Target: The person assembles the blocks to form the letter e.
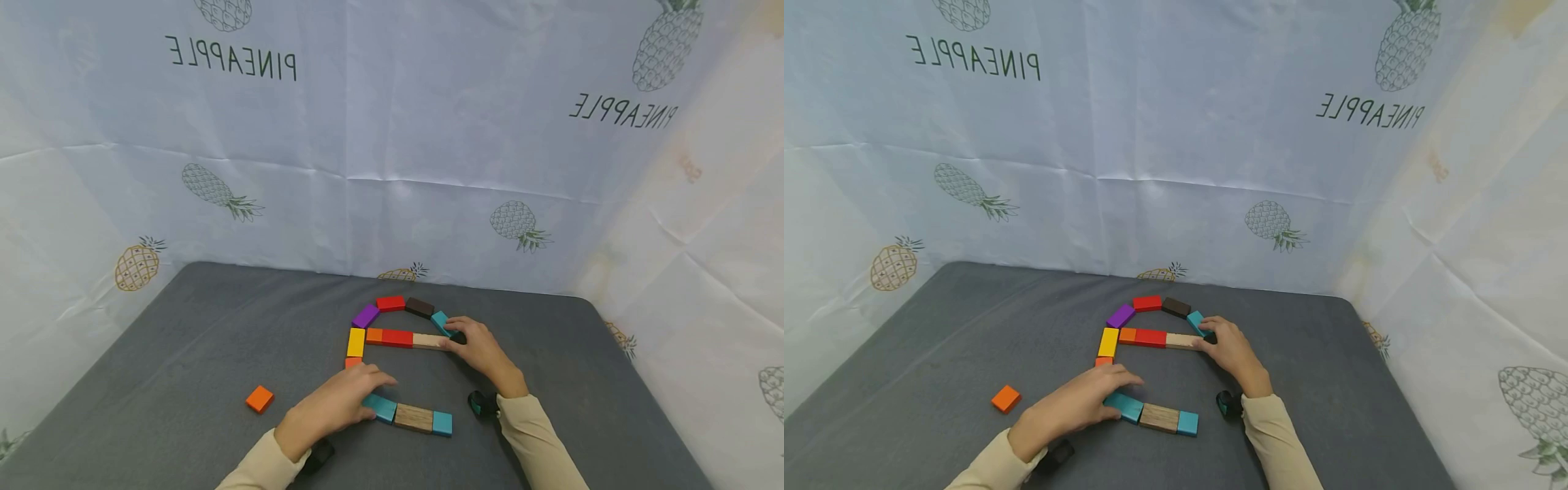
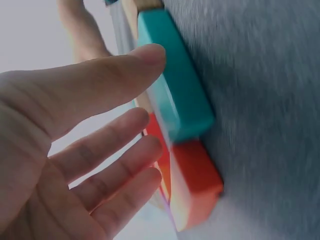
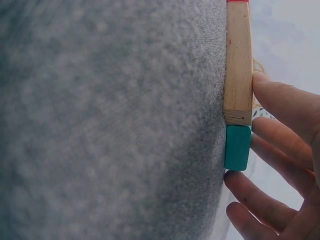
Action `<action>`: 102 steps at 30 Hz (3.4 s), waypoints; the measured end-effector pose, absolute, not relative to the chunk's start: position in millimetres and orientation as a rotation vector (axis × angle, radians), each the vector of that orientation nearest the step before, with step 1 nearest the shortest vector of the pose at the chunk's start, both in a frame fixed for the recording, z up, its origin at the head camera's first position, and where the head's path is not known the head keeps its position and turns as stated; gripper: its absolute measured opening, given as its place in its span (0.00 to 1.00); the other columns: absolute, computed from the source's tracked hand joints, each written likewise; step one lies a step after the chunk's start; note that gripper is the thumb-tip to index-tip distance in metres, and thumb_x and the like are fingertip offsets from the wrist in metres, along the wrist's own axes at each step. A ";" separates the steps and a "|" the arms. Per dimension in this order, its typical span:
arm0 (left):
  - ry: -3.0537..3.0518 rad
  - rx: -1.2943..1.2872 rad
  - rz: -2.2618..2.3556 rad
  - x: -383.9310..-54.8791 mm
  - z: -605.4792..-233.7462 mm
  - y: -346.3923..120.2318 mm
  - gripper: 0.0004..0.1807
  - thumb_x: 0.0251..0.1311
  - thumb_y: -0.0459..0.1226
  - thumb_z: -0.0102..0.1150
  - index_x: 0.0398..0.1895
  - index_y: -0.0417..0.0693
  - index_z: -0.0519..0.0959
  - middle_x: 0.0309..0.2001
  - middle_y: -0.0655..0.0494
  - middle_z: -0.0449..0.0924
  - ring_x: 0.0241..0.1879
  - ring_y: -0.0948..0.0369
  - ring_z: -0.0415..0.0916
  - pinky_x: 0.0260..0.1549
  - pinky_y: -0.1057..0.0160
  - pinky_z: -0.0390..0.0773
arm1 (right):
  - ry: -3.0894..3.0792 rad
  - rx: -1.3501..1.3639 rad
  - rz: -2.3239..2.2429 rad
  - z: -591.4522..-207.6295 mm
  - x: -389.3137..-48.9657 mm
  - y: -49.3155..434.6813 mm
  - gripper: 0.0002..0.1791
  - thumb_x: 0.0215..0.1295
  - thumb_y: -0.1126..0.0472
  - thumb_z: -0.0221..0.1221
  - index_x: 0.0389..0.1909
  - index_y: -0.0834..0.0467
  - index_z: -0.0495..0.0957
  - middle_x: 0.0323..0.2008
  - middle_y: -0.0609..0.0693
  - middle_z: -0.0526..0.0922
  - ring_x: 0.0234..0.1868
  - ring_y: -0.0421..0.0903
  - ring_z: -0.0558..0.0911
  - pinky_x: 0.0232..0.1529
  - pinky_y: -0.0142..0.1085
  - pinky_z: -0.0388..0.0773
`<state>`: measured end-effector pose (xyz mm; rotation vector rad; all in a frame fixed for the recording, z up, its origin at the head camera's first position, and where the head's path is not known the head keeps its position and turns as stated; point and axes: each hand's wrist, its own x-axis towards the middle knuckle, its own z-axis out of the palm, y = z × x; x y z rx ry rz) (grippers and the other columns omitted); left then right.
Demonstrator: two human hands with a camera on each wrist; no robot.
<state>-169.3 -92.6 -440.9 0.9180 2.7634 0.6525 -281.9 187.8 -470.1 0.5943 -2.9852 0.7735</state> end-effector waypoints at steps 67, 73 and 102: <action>2.695 0.372 0.691 -158.6 -435.0 -226.0 0.30 0.41 0.27 0.77 0.52 0.51 0.80 0.46 0.51 0.74 0.46 0.53 0.72 0.44 0.50 0.76 | -2.957 0.622 0.807 -472.3 -282.6 189.3 0.24 0.65 0.53 0.65 0.57 0.64 0.80 0.61 0.63 0.78 0.64 0.64 0.75 0.64 0.59 0.71; 2.762 0.563 0.710 -158.7 -442.8 -225.6 0.25 0.43 0.23 0.73 0.45 0.51 0.82 0.40 0.57 0.74 0.37 0.62 0.70 0.35 0.62 0.74 | -2.962 0.613 0.798 -471.5 -281.5 189.1 0.24 0.66 0.52 0.64 0.56 0.63 0.81 0.61 0.62 0.78 0.64 0.63 0.75 0.64 0.59 0.71; 2.702 0.668 0.775 -164.2 -444.4 -215.6 0.15 0.52 0.32 0.72 0.45 0.45 0.84 0.38 0.61 0.78 0.35 0.66 0.71 0.34 0.64 0.74 | -2.966 0.603 0.829 -473.7 -282.9 190.2 0.25 0.65 0.52 0.65 0.57 0.63 0.80 0.61 0.62 0.78 0.64 0.63 0.74 0.64 0.59 0.70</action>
